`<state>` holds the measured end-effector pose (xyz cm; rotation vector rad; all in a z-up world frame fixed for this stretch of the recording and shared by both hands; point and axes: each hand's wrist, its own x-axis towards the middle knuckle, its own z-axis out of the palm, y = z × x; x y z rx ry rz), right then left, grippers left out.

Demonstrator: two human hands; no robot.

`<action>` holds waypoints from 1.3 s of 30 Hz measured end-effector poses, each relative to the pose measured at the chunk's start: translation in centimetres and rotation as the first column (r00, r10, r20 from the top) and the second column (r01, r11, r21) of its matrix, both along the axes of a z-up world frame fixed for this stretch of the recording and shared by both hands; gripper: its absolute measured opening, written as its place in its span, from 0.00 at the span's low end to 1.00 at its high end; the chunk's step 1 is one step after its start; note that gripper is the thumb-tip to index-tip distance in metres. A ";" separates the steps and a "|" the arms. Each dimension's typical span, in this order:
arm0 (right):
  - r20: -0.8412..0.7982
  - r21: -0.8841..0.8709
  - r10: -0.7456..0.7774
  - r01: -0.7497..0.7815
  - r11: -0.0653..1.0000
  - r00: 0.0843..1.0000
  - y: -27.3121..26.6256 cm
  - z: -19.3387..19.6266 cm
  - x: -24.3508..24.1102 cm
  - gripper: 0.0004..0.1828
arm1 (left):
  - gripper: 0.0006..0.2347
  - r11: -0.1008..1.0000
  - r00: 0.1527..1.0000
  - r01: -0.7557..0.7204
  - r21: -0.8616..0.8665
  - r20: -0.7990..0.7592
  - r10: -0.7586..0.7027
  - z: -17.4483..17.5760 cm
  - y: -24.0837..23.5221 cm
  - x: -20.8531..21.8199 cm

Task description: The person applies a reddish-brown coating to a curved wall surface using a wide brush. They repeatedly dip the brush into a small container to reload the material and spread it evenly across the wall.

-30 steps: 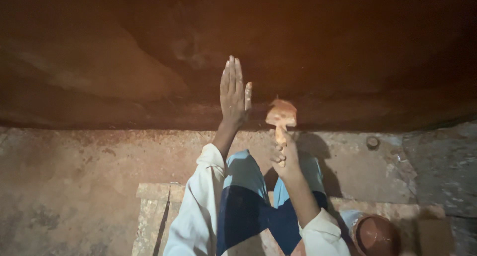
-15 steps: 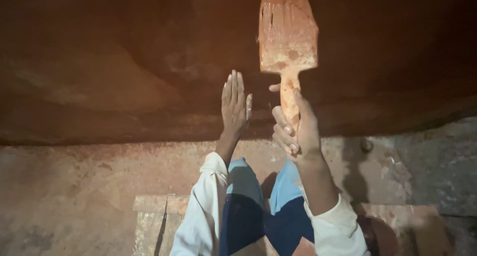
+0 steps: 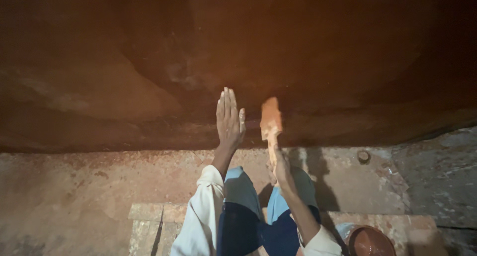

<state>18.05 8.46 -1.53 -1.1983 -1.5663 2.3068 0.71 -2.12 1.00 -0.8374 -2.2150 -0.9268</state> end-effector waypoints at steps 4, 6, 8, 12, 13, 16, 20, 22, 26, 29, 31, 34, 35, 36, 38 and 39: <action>-0.077 0.285 0.189 -0.160 0.945 0.979 1.5 0.8 -0.1 0.21 | 0.25 0.997 0.997 -0.058 0.058 0.059 0.055 -1.4 -0.5 0.6; -0.091 0.242 0.184 -0.157 0.957 0.979 3.1 2.5 -0.8 0.20 | 0.25 0.997 0.997 -0.060 0.056 0.053 0.057 -1.4 -0.5 0.8; -0.109 0.217 0.119 -0.093 0.972 0.987 4.7 3.8 -1.2 0.20 | 0.25 0.997 0.997 -0.063 0.055 0.051 0.060 -1.3 -0.4 1.0; -0.186 0.201 -0.145 0.182 0.963 0.972 7.2 4.6 1.1 0.24 | 0.25 0.996 0.997 -0.062 0.057 0.039 0.060 -0.4 -0.4 1.0; -0.227 0.072 -0.241 0.263 0.962 0.944 7.7 4.4 1.6 0.23 | 0.25 0.997 0.998 -0.057 0.059 0.035 0.055 0.0 -0.3 0.9; -0.297 -0.239 -0.465 0.407 0.882 0.834 9.1 3.4 2.3 0.19 | 0.24 0.997 0.997 -0.067 0.034 -0.020 0.068 1.0 -0.2 0.5; -0.339 -0.219 -0.467 0.415 0.883 0.816 9.6 2.7 1.3 0.14 | 0.25 0.998 0.998 -0.047 0.039 -0.030 0.048 1.5 0.1 0.1; -0.326 -0.036 -0.325 0.332 0.942 0.888 8.7 3.4 0.0 0.15 | 0.25 0.998 0.998 -0.046 0.044 -0.042 0.047 1.7 0.3 -0.2; -0.134 0.335 0.043 0.004 0.942 0.990 4.2 5.6 -1.4 0.20 | 0.24 0.996 0.997 -0.077 0.047 -0.001 0.077 1.3 0.5 0.1; 0.133 0.401 0.214 -0.250 0.881 0.968 1.1 7.3 -1.2 0.18 | 0.24 0.993 0.996 -0.089 0.075 0.018 0.088 0.9 0.2 0.1; 0.026 0.279 0.260 -0.257 0.925 0.965 0.1 8.1 -1.2 0.18 | 0.25 0.990 0.995 -0.096 0.104 0.036 0.093 0.6 -0.1 0.2; -0.008 0.214 0.330 -0.321 0.923 0.944 0.4 8.6 -1.1 0.18 | 0.25 0.990 0.995 -0.096 0.099 0.047 0.091 0.2 -0.7 0.3; 0.002 0.216 0.356 -0.348 0.912 0.934 1.1 8.6 -1.2 0.18 | 0.25 0.991 0.994 -0.099 0.093 0.051 0.094 0.2 -0.7 0.2; -0.084 0.191 0.302 -0.283 0.940 0.950 1.7 8.6 -1.2 0.18 | 0.25 0.991 0.994 -0.102 0.088 0.055 0.098 0.3 -0.7 0.2; -0.248 0.129 0.182 -0.154 0.980 0.951 3.3 8.2 -1.3 0.18 | 0.25 0.990 0.994 -0.100 0.097 0.051 0.095 0.5 -0.6 0.0; -0.303 0.045 0.079 -0.069 0.997 0.950 4.4 8.1 -1.2 0.18 | 0.25 0.989 0.995 -0.096 0.109 0.046 0.092 0.6 -0.6 0.0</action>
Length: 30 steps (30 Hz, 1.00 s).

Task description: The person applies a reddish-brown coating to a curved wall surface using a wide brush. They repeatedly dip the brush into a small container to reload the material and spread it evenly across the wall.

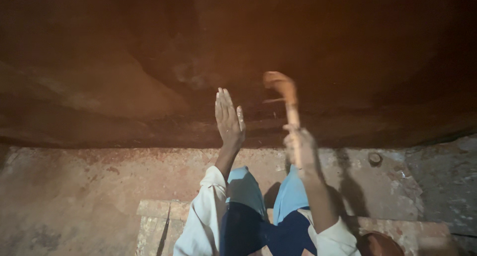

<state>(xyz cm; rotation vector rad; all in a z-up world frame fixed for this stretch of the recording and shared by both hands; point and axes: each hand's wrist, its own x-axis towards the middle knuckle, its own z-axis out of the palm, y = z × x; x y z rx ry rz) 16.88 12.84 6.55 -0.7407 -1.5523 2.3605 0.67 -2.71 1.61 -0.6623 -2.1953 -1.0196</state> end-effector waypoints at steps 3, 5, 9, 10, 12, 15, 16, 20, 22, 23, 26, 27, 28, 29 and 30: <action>-0.058 0.022 -0.275 0.276 0.961 0.960 2.6 -1.1 1.7 0.20 | 0.24 1.000 1.000 0.000 -0.004 -0.002 0.000 0.3 0.0 -0.1; -0.123 -0.133 -0.440 0.425 0.895 0.889 4.1 -2.0 3.5 0.17 | 0.24 1.000 1.000 0.005 -0.010 0.000 -0.005 0.4 -0.2 0.2; -0.077 -0.122 -0.574 0.564 0.817 0.815 7.1 -3.6 4.4 0.11 | 0.24 1.000 0.999 0.018 -0.007 -0.033 -0.018 1.1 -0.3 -0.2; -0.091 -0.129 -0.586 0.574 0.809 0.805 7.8 -3.8 4.3 0.11 | 0.24 1.000 0.999 0.017 -0.016 -0.039 -0.018 1.2 -0.4 -0.2; -0.100 -0.099 -0.543 0.535 0.839 0.834 8.8 -4.0 3.5 0.11 | 0.24 0.999 0.999 0.036 -0.007 -0.032 -0.037 1.3 -0.7 0.0; -0.099 0.033 -0.351 0.356 0.934 0.931 7.9 -3.8 1.5 0.16 | 0.24 1.000 0.999 0.026 -0.015 -0.033 -0.027 1.4 -0.7 -0.2; -0.100 0.089 -0.272 0.281 0.956 0.957 6.5 -3.8 1.0 0.23 | 0.24 1.000 0.999 0.015 -0.023 -0.030 -0.016 1.3 -0.8 0.0; 0.235 0.223 -0.032 -0.022 0.975 0.971 -0.2 -2.8 1.0 0.19 | 0.24 1.000 1.000 0.021 -0.023 -0.018 -0.022 0.9 -0.5 0.2; 0.171 0.069 0.087 -0.100 0.993 0.981 -2.0 -1.7 1.1 0.19 | 0.24 0.999 1.000 0.026 -0.034 0.005 -0.026 0.8 -0.7 0.5; 0.131 -0.007 0.142 -0.143 0.990 0.981 -2.8 -1.3 1.3 0.20 | 0.24 0.998 1.000 0.031 -0.046 -0.001 -0.031 0.7 -0.8 0.6; 0.260 0.100 0.135 -0.166 0.981 0.956 -4.0 -0.8 1.9 0.20 | 0.24 0.998 0.999 0.042 -0.055 -0.012 -0.043 0.7 -1.3 0.8; 0.171 0.128 0.088 -0.110 0.986 0.981 -4.0 -0.9 2.0 0.19 | 0.24 0.998 0.999 0.046 -0.045 -0.013 -0.046 0.8 -1.4 0.8; 0.081 0.151 0.043 -0.055 0.987 0.996 -4.2 -1.3 2.3 0.19 | 0.24 0.998 0.999 0.048 -0.033 -0.012 -0.049 0.8 -1.4 0.8; -0.011 0.169 0.001 0.001 0.986 1.000 -4.1 -1.7 2.5 0.19 | 0.24 0.998 0.999 0.050 -0.035 -0.018 -0.050 0.9 -1.4 0.9; 0.072 0.163 -0.050 0.038 0.986 0.996 -4.0 -2.2 2.6 0.18 | 0.24 0.998 0.998 0.051 -0.035 -0.026 -0.052 0.9 -1.4 0.8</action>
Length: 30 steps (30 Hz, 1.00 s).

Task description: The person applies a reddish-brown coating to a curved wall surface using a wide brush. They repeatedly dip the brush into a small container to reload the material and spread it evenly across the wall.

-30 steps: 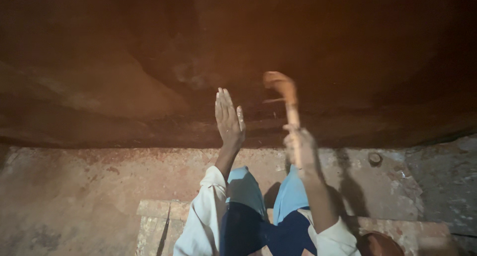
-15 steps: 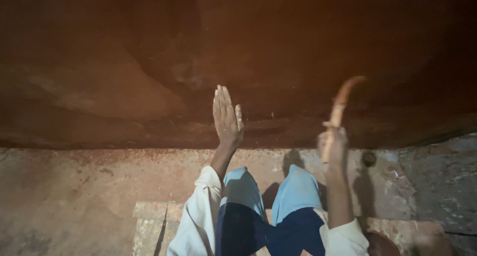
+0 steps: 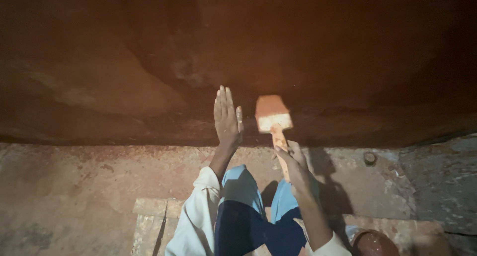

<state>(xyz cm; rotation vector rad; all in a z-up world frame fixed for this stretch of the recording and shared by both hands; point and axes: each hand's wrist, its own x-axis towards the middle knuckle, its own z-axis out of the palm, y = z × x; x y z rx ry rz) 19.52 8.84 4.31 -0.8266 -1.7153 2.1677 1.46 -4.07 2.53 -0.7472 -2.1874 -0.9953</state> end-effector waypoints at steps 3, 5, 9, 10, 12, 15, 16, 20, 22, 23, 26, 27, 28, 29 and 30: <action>0.100 -0.074 -0.113 0.120 0.990 0.989 0.6 -1.2 0.3 0.16 | 0.24 1.000 1.000 0.004 -0.015 0.002 -0.004 0.0 0.6 0.0; -0.033 -0.199 -0.145 0.136 0.970 0.989 1.5 -0.7 -0.1 0.15 | 0.24 1.000 1.000 0.014 -0.016 -0.005 -0.015 0.1 1.2 0.1; -0.102 -0.132 -0.180 0.166 0.977 0.978 3.3 4.4 -1.0 0.15 | 0.24 0.999 0.999 0.044 -0.016 -0.017 -0.044 0.4 1.5 0.3; -0.254 -0.139 -0.131 0.098 0.985 0.958 3.7 6.3 -0.9 0.14 | 0.24 0.999 0.999 0.045 -0.018 -0.005 -0.045 0.4 1.4 0.5; -0.114 0.031 -0.166 0.170 0.985 0.980 3.9 9.8 -0.5 0.15 | 0.24 0.999 0.998 0.048 -0.012 -0.030 -0.049 0.6 1.2 0.4; -0.381 -0.029 -0.096 0.092 0.995 0.920 4.6 14.6 0.8 0.16 | 0.24 0.999 0.998 0.044 -0.009 -0.036 -0.045 1.0 1.4 -0.1; -0.459 -0.072 -0.081 0.054 0.996 0.885 4.7 15.6 1.5 0.16 | 0.24 0.999 0.999 0.042 -0.016 -0.029 -0.042 1.0 1.4 -0.1; -0.665 -0.154 0.016 -0.158 0.975 0.746 4.7 15.8 1.7 0.19 | 0.23 0.998 0.997 0.060 0.013 -0.053 -0.059 1.0 1.4 -0.4; -0.577 -0.240 -0.096 -0.055 0.969 0.811 3.8 13.1 0.7 0.20 | 0.23 0.998 0.997 0.054 0.017 -0.062 -0.052 1.0 1.6 -0.4; -0.526 -0.277 -0.151 -0.001 0.961 0.837 3.2 11.3 0.0 0.20 | 0.23 0.998 0.997 0.054 0.011 -0.058 -0.053 0.9 1.7 -0.5; -0.405 -0.303 -0.199 0.074 0.950 0.893 1.5 4.9 -1.5 0.17 | 0.24 0.999 0.998 0.054 -0.003 -0.044 -0.054 0.9 1.7 -0.7; -0.302 -0.313 -0.221 0.123 0.942 0.927 1.1 2.8 -1.8 0.18 | 0.24 0.998 0.997 0.059 -0.004 -0.038 -0.060 0.9 1.6 -0.7; -0.237 -0.303 -0.229 0.152 0.941 0.944 0.6 0.7 -2.0 0.17 | 0.24 0.998 0.997 0.068 -0.006 -0.034 -0.068 1.0 1.6 -0.7; -0.170 -0.291 -0.236 0.180 0.940 0.957 0.1 -1.2 -1.8 0.16 | 0.23 0.997 0.996 0.073 -0.009 -0.040 -0.074 1.1 1.5 -0.6; -0.118 -0.278 -0.232 0.192 0.941 0.966 -0.3 -2.8 -1.3 0.14 | 0.23 0.997 0.996 0.078 -0.009 -0.048 -0.078 1.2 1.5 -0.7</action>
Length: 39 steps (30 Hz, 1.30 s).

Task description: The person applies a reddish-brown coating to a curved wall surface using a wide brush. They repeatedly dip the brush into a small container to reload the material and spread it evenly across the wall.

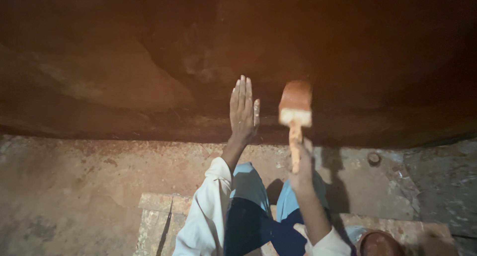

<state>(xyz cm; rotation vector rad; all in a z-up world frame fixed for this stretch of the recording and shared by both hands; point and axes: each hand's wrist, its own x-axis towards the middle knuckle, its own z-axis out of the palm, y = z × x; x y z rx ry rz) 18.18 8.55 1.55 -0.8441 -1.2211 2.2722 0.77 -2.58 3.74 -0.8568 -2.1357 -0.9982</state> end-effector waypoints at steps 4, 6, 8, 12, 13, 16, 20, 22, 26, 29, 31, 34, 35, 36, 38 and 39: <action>0.021 -0.171 0.096 -0.091 0.981 0.995 -1.1 -3.1 0.0 0.12 | 0.23 0.999 1.000 0.029 -0.021 0.005 -0.029 0.5 -0.2 -0.3; -0.039 -0.222 0.147 -0.152 0.963 0.988 -1.3 -2.5 -0.8 0.13 | 0.24 0.999 1.000 -0.001 -0.033 -0.012 0.001 0.6 -0.2 -0.5; -0.056 -0.152 0.176 -0.183 0.971 0.983 -1.6 -0.3 -2.1 0.14 | 0.24 0.999 0.999 -0.024 -0.033 -0.023 0.024 0.6 -0.2 -0.8; -0.209 -0.023 0.190 -0.199 0.980 0.959 -2.4 7.7 -4.3 0.15 | 0.24 0.998 0.998 -0.054 -0.015 -0.033 0.054 0.4 -1.1 -0.9; -0.258 -0.003 0.201 -0.209 0.978 0.945 -2.7 9.9 -4.1 0.15 | 0.24 0.998 0.997 -0.060 -0.011 -0.042 0.060 0.4 -1.4 -1.0; -0.359 0.078 0.218 -0.204 0.976 0.908 -3.6 15.9 -3.1 0.17 | 0.24 0.996 0.996 -0.079 -0.042 -0.034 0.078 0.2 -2.3 -1.2; -0.526 0.129 0.239 -0.202 0.971 0.816 -4.4 20.1 -3.3 0.19 | 0.23 0.995 0.994 -0.104 -0.012 -0.033 0.103 0.4 -3.4 -1.6; -0.541 0.121 0.222 -0.186 0.975 0.811 -4.8 19.9 -4.4 0.19 | 0.24 0.989 0.989 -0.143 -0.038 -0.038 0.142 0.5 -3.9 -1.8; -0.408 0.135 0.191 -0.148 0.980 0.893 -5.8 14.8 -6.7 0.22 | 0.24 0.991 0.991 -0.130 -0.001 -0.013 0.130 0.6 -4.9 -1.7; -0.252 0.039 0.163 -0.158 0.987 0.954 -7.0 8.2 -7.0 0.22 | 0.24 0.991 0.991 -0.133 0.002 -0.033 0.133 0.4 -5.5 -1.5; -0.243 0.091 0.157 -0.138 0.986 0.957 -8.0 3.7 -6.4 0.22 | 0.24 0.992 0.991 -0.128 0.011 -0.041 0.128 0.2 -5.9 -1.6; -0.050 0.160 0.169 -0.159 0.974 0.984 -8.2 -0.8 -5.4 0.23 | 0.24 0.988 0.988 -0.152 0.002 -0.015 0.152 0.0 -6.2 -1.5; 0.047 0.177 0.172 -0.178 0.968 0.984 -8.1 -1.8 -4.8 0.24 | 0.24 0.988 0.988 -0.155 0.000 -0.013 0.155 -0.2 -6.3 -1.3; 0.073 0.227 0.194 -0.205 0.952 0.978 -7.9 -2.5 -4.2 0.26 | 0.24 0.988 0.988 -0.156 0.001 -0.014 0.156 -0.4 -6.3 -1.3; 0.128 0.323 0.226 -0.256 0.911 0.966 -7.2 -3.0 -3.2 0.29 | 0.24 0.988 0.988 -0.153 -0.003 -0.001 0.153 -0.6 -6.3 -1.3; 0.069 0.443 0.245 -0.250 0.861 0.967 -6.5 -2.8 -3.0 0.30 | 0.24 0.989 0.989 -0.150 -0.006 0.013 0.150 -0.7 -6.1 -1.2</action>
